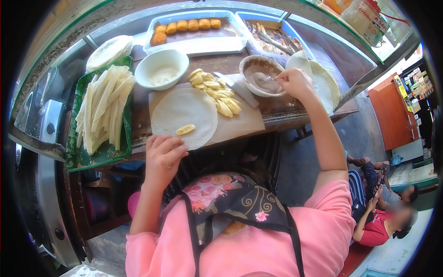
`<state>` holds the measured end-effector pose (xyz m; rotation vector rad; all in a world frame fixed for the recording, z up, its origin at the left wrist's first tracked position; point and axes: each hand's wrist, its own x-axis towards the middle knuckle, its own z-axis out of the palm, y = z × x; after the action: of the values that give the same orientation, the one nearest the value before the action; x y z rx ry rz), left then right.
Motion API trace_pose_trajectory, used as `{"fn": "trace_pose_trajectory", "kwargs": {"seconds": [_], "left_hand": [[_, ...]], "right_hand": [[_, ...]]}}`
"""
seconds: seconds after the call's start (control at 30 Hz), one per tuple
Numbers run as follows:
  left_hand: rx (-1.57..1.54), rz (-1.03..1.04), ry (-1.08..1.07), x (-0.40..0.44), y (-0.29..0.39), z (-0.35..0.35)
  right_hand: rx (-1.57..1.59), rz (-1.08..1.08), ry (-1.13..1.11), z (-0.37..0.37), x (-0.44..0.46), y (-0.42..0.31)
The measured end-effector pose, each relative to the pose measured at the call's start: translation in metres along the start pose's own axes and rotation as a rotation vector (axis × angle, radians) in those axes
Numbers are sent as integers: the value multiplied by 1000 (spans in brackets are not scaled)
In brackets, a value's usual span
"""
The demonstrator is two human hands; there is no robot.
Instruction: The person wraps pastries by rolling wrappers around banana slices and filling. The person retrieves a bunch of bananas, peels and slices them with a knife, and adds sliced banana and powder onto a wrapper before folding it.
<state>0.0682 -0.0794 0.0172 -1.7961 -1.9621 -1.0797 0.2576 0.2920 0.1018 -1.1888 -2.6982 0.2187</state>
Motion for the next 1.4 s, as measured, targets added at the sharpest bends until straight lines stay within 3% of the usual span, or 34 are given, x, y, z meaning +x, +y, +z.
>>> {"fn": "trace_pose_trajectory", "kwargs": {"seconds": [0.2, 0.3, 0.4, 0.5, 0.7, 0.8, 0.9, 1.0, 1.1, 1.2, 1.27, 1.4], "left_hand": [[-39, -29, 8, 4, 0, -2], [-57, -52, 3, 6, -1, -3], [-93, -97, -8, 7, -1, 0], [-126, -144, -22, 7, -1, 1], [-146, -132, 38, 6, -1, 3], [-165, -141, 42, 7, -2, 4], [-159, -123, 35, 9, -4, 4], [-178, -136, 46, 15, -3, 3], [-144, -117, -20, 18, -7, 4], [-203, -138, -45, 25, -2, 0], [-259, -155, -52, 24, -6, 2], [-396, -277, -120, 29, -11, 0]], "right_hand": [[234, -61, 54, -8, -14, -8], [448, -293, 37, 10, -22, -32], [368, -361, -81, 16, -42, -85], [322, -599, -24, 42, -53, -119], [163, -783, 78, 65, -71, -147], [116, -769, 120, 60, -70, -140], [321, -703, 11, 67, -59, -124], [429, -466, -268, 61, -50, -113], [509, -466, -88, 45, -47, -86], [377, -321, 254, 12, -57, -61], [259, -195, 365, 3, -53, -40], [20, -59, 273, 7, -28, 0]]}}
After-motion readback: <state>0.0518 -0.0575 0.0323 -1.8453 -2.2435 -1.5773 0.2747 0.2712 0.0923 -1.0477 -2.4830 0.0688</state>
